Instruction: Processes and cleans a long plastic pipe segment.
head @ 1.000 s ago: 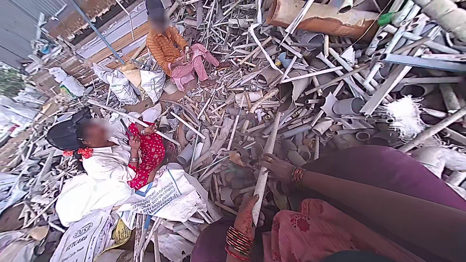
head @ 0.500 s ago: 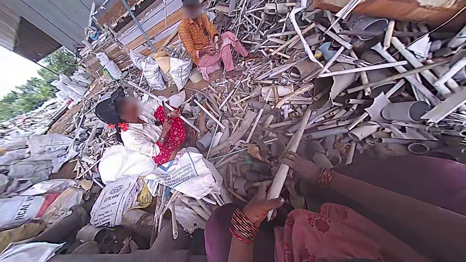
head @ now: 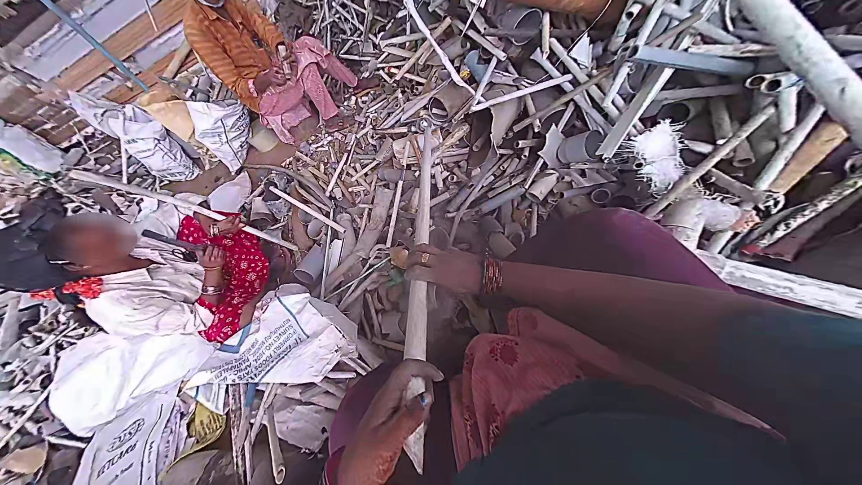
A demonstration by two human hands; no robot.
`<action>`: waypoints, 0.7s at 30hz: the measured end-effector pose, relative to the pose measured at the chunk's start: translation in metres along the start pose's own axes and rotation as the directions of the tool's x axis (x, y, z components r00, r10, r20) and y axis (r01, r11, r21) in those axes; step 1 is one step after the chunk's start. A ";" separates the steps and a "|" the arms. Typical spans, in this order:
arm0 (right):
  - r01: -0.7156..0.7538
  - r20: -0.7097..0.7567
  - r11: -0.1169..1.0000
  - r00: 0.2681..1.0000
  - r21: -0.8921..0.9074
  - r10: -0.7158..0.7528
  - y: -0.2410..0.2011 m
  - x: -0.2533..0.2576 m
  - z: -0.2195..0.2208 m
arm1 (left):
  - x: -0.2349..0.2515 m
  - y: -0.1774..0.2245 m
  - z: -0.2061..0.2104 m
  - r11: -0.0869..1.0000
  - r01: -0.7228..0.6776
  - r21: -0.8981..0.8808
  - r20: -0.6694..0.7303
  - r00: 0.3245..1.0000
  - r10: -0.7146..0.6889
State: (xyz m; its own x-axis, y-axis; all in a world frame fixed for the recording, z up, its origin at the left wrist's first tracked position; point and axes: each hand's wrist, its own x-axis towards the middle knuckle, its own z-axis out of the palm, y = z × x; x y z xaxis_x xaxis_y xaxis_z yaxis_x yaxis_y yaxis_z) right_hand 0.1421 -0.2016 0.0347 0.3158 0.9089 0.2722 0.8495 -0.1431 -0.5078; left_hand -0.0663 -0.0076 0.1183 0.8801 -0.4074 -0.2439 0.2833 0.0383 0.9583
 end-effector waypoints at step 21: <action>-0.695 0.191 0.678 0.718 0.239 0.669 0.045 -0.032 -0.001 | 0.080 -0.044 0.016 0.882 0.312 -0.352 -0.509 0.727 -0.461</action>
State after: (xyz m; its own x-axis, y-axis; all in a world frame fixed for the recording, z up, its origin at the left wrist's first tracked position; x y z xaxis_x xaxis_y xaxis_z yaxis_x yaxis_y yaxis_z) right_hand 0.1708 -0.2376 0.0044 0.7149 0.6314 -0.3004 0.2552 -0.6356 -0.7286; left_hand -0.0143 -0.0563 0.0590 0.7034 0.1509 -0.6946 0.6590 0.2277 0.7168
